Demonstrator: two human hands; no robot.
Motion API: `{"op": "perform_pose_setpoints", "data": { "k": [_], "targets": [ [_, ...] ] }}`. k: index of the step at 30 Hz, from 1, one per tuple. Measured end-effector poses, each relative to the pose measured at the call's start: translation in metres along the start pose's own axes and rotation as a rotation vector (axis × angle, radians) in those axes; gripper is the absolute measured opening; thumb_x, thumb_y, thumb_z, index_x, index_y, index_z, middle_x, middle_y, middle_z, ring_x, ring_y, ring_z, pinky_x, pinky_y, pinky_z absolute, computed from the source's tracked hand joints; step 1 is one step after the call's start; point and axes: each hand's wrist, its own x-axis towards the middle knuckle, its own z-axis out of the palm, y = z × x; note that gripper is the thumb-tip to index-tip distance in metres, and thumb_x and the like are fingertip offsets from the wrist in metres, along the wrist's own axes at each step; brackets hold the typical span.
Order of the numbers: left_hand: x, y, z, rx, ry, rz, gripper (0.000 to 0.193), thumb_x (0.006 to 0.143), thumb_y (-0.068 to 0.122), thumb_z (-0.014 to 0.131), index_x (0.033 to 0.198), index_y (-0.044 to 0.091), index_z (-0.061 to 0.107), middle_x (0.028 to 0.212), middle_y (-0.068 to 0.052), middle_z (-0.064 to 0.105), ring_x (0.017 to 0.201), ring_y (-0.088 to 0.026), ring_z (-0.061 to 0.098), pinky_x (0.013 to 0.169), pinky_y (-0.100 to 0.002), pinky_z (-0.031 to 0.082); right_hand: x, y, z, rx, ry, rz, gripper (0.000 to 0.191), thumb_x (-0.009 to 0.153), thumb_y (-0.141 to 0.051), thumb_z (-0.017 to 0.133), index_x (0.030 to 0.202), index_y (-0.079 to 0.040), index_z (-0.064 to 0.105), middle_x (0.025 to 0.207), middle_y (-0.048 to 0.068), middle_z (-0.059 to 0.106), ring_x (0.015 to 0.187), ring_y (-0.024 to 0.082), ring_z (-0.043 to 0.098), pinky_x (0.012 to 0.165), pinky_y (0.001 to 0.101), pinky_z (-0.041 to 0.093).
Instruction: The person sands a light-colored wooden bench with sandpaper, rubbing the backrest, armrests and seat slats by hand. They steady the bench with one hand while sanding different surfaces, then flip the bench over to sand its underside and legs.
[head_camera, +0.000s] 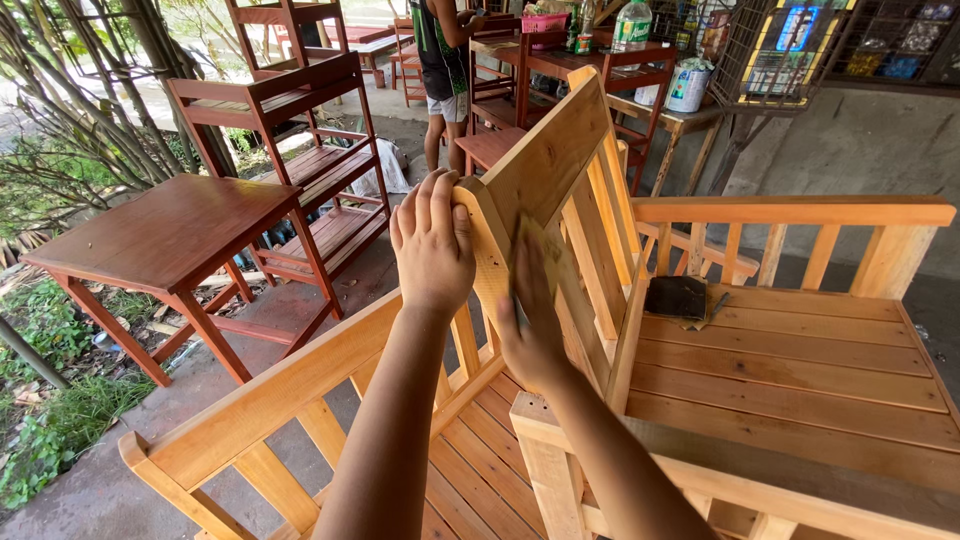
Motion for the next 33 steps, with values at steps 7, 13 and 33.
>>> {"op": "perform_pose_setpoints", "data": {
  "k": [7, 13, 33],
  "targets": [
    [-0.008, -0.004, -0.006, 0.051, -0.024, 0.065, 0.051, 0.111, 0.032, 0.041, 0.159, 0.015, 0.034, 0.166, -0.003, 0.037, 0.147, -0.032, 0.038, 0.123, -0.05, 0.024, 0.061, -0.01, -0.002, -0.032, 0.026, -0.095, 0.065, 0.115, -0.032, 0.038, 0.166, 0.0, 0.014, 0.175, 0.022, 0.011, 0.164, 0.039, 0.013, 0.133, 0.0472, 0.017],
    [-0.046, -0.009, -0.03, 0.135, -0.094, 0.044, 0.06, 0.107, 0.03, 0.045, 0.163, 0.021, 0.029, 0.169, -0.003, 0.031, 0.149, -0.035, 0.033, 0.123, -0.054, 0.02, -0.047, -0.025, -0.019, -0.071, -0.034, 0.151, 0.066, 0.112, -0.035, 0.034, 0.164, 0.0, 0.013, 0.173, 0.022, 0.013, 0.161, 0.039, 0.013, 0.129, 0.0476, 0.016],
    [-0.11, -0.036, -0.102, -0.075, -0.256, 0.047, 0.059, 0.102, 0.028, 0.051, 0.159, 0.023, 0.034, 0.164, -0.003, 0.036, 0.149, -0.037, 0.03, 0.123, -0.057, 0.017, -0.086, -0.043, 0.053, -0.463, 0.143, 0.173, 0.06, 0.102, -0.013, 0.042, 0.156, 0.008, 0.028, 0.155, 0.037, 0.043, 0.143, 0.048, 0.038, 0.115, 0.0487, 0.035]
  ]
}}
